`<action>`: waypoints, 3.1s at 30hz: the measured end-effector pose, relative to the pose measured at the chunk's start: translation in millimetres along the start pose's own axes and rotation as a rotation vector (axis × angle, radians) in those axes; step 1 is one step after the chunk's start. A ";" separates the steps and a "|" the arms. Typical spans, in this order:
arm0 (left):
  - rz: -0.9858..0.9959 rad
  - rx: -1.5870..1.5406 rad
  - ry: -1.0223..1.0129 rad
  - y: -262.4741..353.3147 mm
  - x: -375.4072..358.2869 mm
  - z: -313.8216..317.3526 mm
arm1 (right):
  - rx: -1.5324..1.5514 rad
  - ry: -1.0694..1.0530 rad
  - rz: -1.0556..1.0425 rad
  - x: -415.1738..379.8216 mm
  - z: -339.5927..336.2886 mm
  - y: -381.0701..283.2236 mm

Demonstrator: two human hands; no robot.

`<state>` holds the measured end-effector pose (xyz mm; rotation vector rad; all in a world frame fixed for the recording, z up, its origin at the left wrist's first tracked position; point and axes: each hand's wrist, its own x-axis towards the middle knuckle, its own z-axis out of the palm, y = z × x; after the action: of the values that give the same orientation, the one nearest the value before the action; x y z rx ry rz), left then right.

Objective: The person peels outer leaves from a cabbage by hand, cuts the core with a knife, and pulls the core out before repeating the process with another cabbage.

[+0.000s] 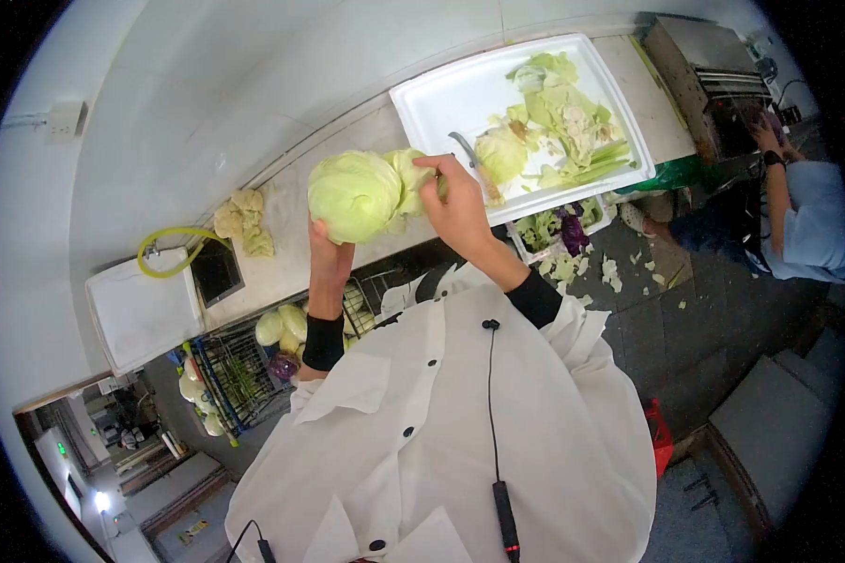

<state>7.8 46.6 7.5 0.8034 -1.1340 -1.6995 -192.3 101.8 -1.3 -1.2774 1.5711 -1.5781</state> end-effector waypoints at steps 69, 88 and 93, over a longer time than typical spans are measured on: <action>-0.156 -0.251 -0.004 -2.9 -13.5 15.4 | 0.229 -0.275 0.052 24.7 -53.6 -37.3; 0.020 0.063 -0.186 27.3 -3.0 15.5 | 0.127 -0.285 0.081 7.8 -31.7 -38.2; -0.035 0.013 -0.187 26.2 -5.2 10.4 | 0.004 -0.027 -0.164 2.8 -26.1 -26.6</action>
<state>9.4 50.7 35.9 0.6873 -1.2645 -1.8278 -210.7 114.3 28.6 -1.4507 1.4777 -1.6544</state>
